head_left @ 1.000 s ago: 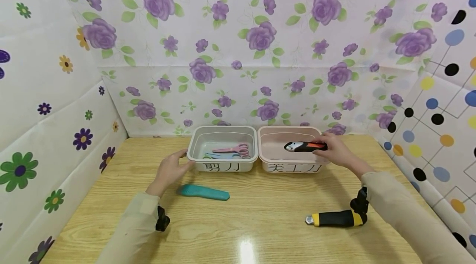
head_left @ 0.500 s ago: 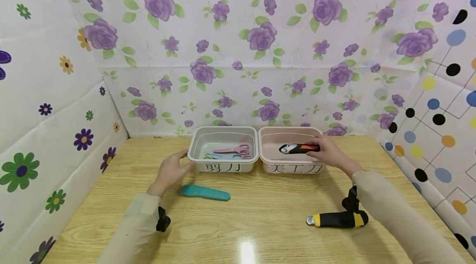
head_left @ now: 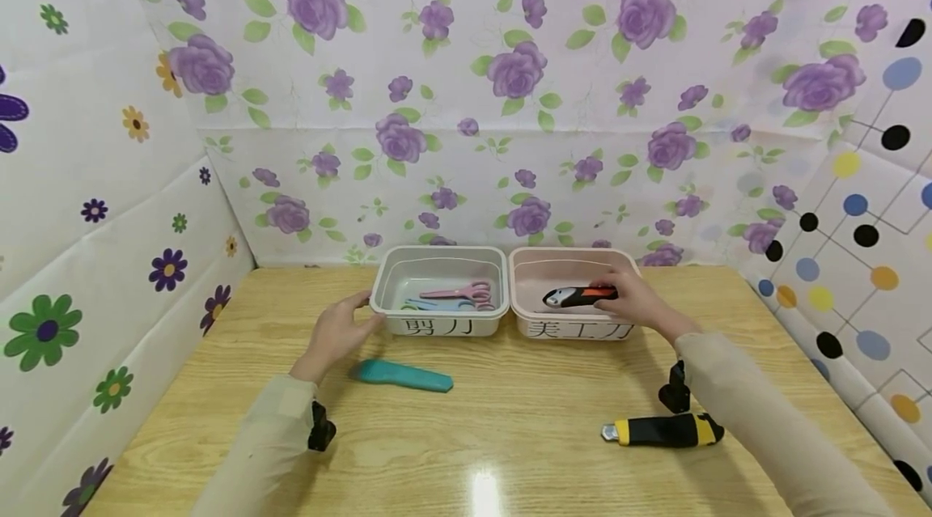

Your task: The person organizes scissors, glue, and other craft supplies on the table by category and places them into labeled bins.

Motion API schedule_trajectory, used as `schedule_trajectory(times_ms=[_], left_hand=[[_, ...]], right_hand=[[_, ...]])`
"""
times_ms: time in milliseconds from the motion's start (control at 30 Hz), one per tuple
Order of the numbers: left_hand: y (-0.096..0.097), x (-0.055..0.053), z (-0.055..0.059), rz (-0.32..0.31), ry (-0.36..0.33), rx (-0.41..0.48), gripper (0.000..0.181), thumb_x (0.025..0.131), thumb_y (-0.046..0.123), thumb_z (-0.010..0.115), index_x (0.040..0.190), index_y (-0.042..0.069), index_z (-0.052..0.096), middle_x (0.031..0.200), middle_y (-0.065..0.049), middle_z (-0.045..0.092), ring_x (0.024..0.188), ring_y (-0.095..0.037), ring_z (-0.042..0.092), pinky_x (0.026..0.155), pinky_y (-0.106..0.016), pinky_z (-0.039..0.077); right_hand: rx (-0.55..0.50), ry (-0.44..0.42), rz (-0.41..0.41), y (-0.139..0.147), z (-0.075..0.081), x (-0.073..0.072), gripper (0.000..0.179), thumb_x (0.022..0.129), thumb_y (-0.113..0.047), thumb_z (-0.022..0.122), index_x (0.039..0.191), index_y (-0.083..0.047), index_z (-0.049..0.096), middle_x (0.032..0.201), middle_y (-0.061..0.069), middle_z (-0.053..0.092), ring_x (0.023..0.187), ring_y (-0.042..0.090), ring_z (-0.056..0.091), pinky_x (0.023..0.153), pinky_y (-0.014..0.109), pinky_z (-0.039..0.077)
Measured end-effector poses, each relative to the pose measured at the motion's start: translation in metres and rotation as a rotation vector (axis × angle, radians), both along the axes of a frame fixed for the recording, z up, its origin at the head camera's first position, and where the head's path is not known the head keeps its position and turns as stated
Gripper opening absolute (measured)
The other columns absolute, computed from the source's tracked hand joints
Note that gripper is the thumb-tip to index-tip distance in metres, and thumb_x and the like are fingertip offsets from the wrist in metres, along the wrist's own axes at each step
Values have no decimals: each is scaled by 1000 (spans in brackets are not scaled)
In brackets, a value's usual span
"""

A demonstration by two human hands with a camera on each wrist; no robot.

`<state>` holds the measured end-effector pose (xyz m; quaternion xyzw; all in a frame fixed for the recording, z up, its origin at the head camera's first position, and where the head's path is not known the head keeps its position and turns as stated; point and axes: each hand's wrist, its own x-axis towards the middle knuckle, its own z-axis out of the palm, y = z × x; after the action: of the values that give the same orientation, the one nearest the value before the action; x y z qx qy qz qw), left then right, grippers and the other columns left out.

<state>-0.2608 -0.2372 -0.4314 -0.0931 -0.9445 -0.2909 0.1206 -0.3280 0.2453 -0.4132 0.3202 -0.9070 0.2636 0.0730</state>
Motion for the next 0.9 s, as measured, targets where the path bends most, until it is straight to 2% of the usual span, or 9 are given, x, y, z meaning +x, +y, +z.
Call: schedule_trajectory(times_ms=[100,367,900], left_hand=[[1,0,0,-7,-5,-4,53,84,33,62,127,3,51,117,-17,60,109,-37,53,89,-54,41],[1,-1,1,-15,2,-3,54,85,33,62,127,2,51,116,-17,60,108,-37,54,89,-53,41],[-1,1,1,-14,15,4,53,84,33,62,126,2,52,115,-16,61,107,-37,54,88,-53,42]], right_hand=[[-4,-3,-4,0,-4,-3,26,73,-1,70,98,5,66,90,13,54,77,20,48,68,37,42],[31,2,-12,-1,-7,-5,28,73,-3,71,99,6,66,97,19,57,82,26,51,70,40,42],[100,-11,-15,-12,-7,-12,22,74,-7,72,95,-1,68,93,12,58,79,20,50,66,34,41]])
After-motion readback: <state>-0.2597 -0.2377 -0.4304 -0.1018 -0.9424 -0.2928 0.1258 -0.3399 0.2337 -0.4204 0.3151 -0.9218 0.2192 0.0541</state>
